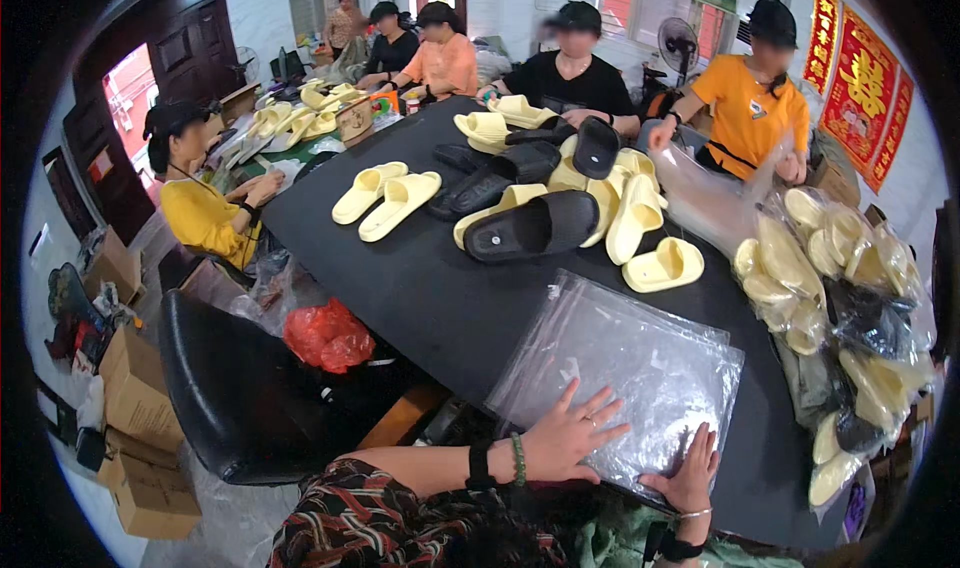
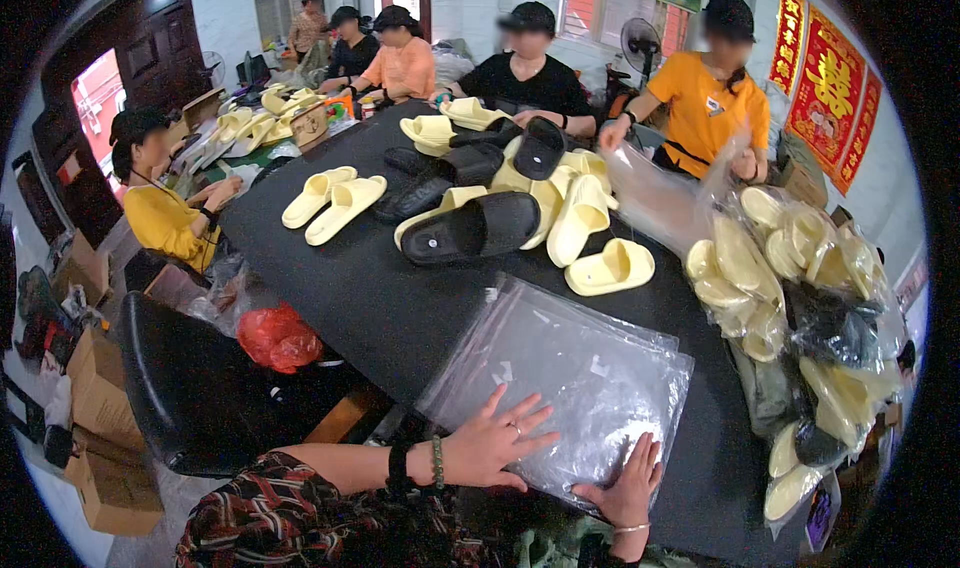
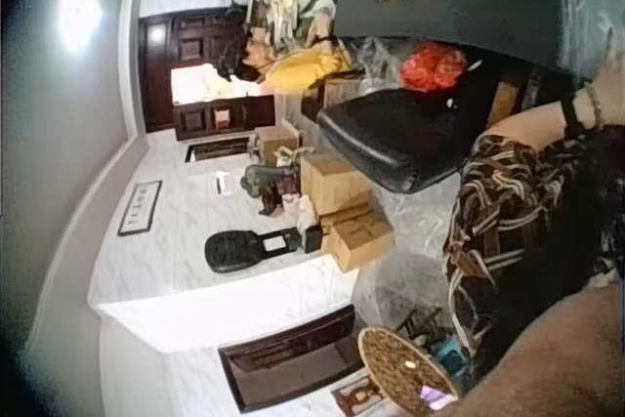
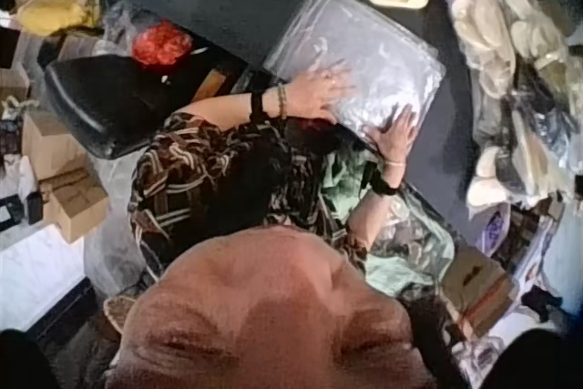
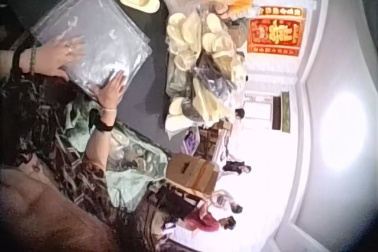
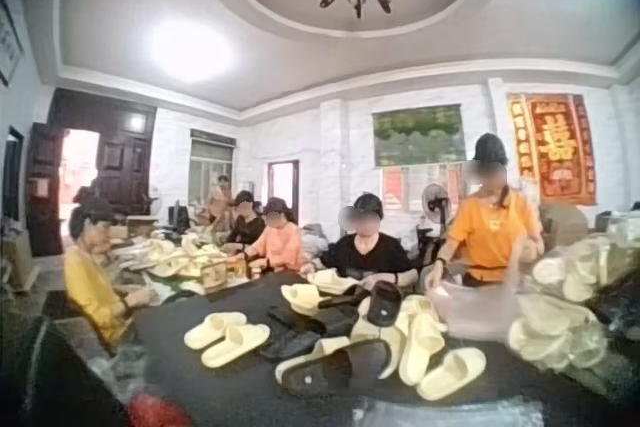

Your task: The recorder is packaging yellow and white slippers into plastic bags at a manufacturing facility.

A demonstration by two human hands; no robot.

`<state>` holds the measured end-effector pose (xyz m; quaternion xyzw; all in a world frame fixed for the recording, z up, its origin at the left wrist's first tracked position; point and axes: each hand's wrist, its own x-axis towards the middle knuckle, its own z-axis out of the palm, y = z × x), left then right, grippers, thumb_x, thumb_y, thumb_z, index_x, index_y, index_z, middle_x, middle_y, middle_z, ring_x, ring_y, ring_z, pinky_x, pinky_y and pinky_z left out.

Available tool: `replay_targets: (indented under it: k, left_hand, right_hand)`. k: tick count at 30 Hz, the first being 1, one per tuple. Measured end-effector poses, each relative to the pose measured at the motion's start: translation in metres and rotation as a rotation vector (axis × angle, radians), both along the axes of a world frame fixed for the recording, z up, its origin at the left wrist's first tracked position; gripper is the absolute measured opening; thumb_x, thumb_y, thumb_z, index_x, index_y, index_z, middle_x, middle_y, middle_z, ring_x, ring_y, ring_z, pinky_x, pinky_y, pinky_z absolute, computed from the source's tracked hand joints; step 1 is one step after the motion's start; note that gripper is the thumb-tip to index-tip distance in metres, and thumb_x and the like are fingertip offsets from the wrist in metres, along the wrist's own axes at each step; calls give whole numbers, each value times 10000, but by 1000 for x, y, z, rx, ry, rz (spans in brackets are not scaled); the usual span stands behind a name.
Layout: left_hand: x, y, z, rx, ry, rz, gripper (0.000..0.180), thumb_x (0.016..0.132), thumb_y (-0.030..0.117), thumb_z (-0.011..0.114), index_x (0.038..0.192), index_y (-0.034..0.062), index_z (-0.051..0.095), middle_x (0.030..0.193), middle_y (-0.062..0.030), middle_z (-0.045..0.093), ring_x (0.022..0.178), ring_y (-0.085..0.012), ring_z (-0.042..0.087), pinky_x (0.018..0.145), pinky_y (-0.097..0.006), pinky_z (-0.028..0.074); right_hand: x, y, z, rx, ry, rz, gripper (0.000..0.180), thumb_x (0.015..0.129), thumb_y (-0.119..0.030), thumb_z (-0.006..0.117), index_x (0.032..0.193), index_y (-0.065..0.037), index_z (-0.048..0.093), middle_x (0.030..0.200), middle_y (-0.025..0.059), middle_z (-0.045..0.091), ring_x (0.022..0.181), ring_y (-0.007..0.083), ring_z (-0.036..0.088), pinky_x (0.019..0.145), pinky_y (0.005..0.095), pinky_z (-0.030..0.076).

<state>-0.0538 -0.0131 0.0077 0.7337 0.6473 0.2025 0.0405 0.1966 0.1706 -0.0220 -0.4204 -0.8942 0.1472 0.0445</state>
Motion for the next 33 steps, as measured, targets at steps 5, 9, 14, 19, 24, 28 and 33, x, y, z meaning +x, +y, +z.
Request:
replay_targets:
  k: [5, 9, 14, 19, 24, 28, 33]
  left_hand:
    - [6, 15, -22, -181, 125, -7, 774, 860, 604, 614, 1512, 260, 378, 1580, -161, 294, 1473, -384, 228, 1144, -680, 137]
    - [0, 12, -26, -63, 136, -53, 722, 866, 596, 616, 1484, 279, 418, 1526, -165, 386, 1416, -407, 335, 1128, -675, 189]
    - [-10, 17, -16, -70, 177, -35, 704, 847, 592, 643, 1443, 255, 477, 1515, -187, 388, 1396, -433, 350, 1116, -662, 218]
    - [11, 22, 4, -140, 107, -111, 750, 814, 590, 679, 1438, 218, 491, 1524, -197, 369, 1407, -451, 317, 1130, -654, 191]
    - [29, 27, 7, -113, 215, -55, 716, 844, 582, 640, 1435, 200, 508, 1556, -193, 330, 1433, -446, 267, 1132, -664, 166]
    - [32, 31, -15, -177, 185, -91, 651, 878, 427, 661, 1455, 187, 479, 1579, -187, 292, 1448, -443, 240, 1142, -651, 152]
    - [35, 33, -20, -135, 232, -89, 628, 936, 442, 588, 1482, 167, 444, 1598, -166, 275, 1465, -415, 230, 1158, -615, 138]
  right_hand:
    - [-1, -1, 8, 5, 56, -41, 1560, 404, -680, 860, 1547, 40, 79, 1590, 268, 210, 1501, 433, 100, 1175, 600, 96]
    - [-21, -35, 61, 361, 7, 44, 1240, 520, -564, 864, 1535, -115, 308, 1605, 193, 222, 1492, 454, 111, 1150, 651, 129]
    - [-15, -57, 65, 181, 16, 160, 934, 739, -525, 773, 1507, -167, 382, 1618, 158, 213, 1495, 432, 130, 1146, 647, 152]
    - [13, -40, 5, 114, 104, 184, 873, 782, -667, 658, 1479, -194, 428, 1580, 154, 311, 1476, 415, 214, 1147, 638, 169]
    - [6, -32, 2, 97, 359, 252, 849, 793, -533, 726, 1466, -113, 423, 1573, 185, 295, 1482, 437, 169, 1151, 640, 187]
    - [67, -27, 30, 400, 779, 37, 423, 847, -195, 730, 1231, -86, 591, 1434, 159, 482, 1369, 378, 393, 1085, 531, 338]
    - [221, -27, -53, 610, 754, -784, 243, 818, -103, 705, 1036, -31, 625, 1110, 175, 652, 1061, 370, 606, 903, 433, 495]
